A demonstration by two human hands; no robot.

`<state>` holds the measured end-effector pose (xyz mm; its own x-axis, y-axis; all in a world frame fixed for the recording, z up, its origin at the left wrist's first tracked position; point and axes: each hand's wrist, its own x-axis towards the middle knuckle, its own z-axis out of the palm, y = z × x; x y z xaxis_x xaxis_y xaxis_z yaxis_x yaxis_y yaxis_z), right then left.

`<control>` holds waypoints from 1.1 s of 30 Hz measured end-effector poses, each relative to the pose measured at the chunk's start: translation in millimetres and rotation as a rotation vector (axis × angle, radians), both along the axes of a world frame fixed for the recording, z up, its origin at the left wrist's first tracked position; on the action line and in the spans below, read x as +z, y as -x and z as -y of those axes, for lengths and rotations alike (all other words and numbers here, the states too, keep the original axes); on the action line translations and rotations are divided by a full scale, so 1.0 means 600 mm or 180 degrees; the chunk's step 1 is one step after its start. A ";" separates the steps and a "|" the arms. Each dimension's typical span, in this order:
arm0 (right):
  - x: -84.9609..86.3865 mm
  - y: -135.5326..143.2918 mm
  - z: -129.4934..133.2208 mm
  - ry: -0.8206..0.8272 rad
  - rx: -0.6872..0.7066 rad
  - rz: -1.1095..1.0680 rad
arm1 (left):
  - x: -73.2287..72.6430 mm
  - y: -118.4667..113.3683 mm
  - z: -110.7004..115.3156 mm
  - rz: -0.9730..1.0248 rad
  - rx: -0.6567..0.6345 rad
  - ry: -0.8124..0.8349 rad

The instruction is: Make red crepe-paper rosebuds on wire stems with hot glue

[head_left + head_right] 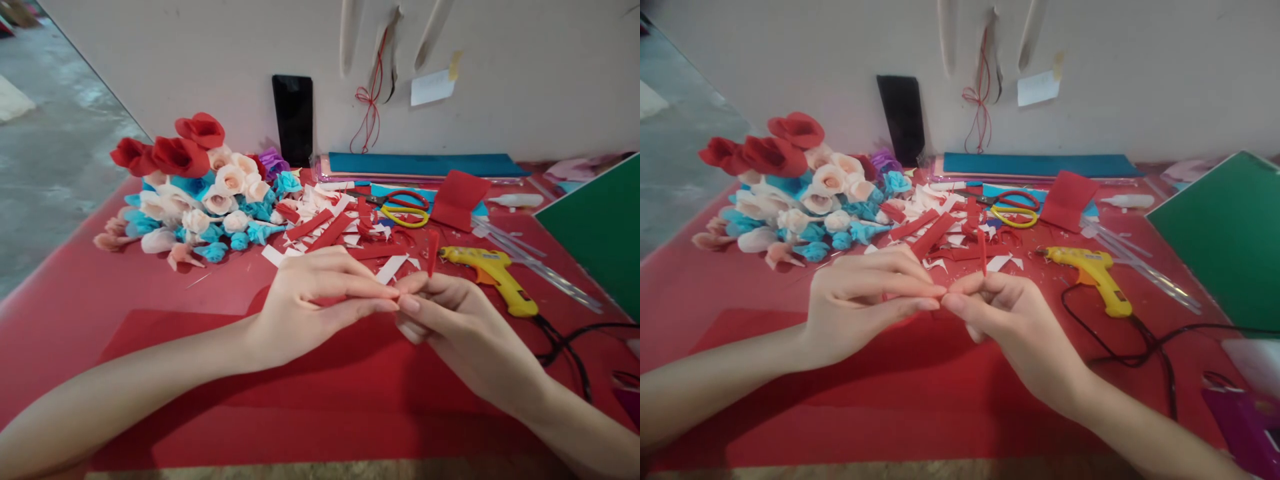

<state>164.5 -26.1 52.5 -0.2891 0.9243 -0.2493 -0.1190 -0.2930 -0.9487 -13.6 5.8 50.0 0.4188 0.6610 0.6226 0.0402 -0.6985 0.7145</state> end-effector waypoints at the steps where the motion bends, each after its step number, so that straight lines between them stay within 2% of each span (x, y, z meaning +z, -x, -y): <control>1: 0.000 0.000 0.001 -0.0067 -0.0050 0.0115 | 0.001 0.000 0.001 -0.0045 0.0001 -0.0072; 9: 0.004 0.010 0.007 -0.0661 -0.0375 0.0685 | 0.004 -0.004 0.003 -0.0319 0.0240 -0.0327; 15: 0.003 0.014 0.010 -0.0692 -0.0360 0.0777 | 0.008 -0.006 0.008 -0.0631 0.0131 0.0119; 18: 0.000 0.010 0.009 -0.0634 -0.0432 0.0788 | 0.004 -0.005 0.002 -0.0889 0.0226 0.0240; 21: -0.004 0.006 0.006 -0.0539 -0.0399 0.0736 | -0.009 -0.002 -0.016 -0.1418 0.0489 -0.0019; 23: -0.006 0.005 0.003 -0.0448 -0.0329 0.0616 | -0.023 0.001 -0.033 -0.2024 0.0739 -0.0348; 26: -0.010 0.005 -0.003 -0.0333 -0.0216 0.0343 | -0.048 0.004 -0.056 -0.2305 0.0897 -0.0541; 29: -0.013 0.006 -0.009 -0.0229 -0.0134 0.0015 | -0.064 0.003 -0.065 -0.2358 0.0954 -0.0741; 31: -0.014 0.007 -0.013 -0.0131 -0.0107 -0.0153 | -0.064 0.001 -0.060 -0.2207 0.0966 -0.0844; 33: -0.015 0.008 -0.015 -0.0066 -0.0091 -0.0246 | -0.056 0.000 -0.051 -0.1797 0.0871 -0.0971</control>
<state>159.4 -16.9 43.4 -0.2800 0.9372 -0.2078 -0.2002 -0.2688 -0.9422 -13.6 36.7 16.3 0.5765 0.6190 0.5333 0.5509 -0.7765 0.3059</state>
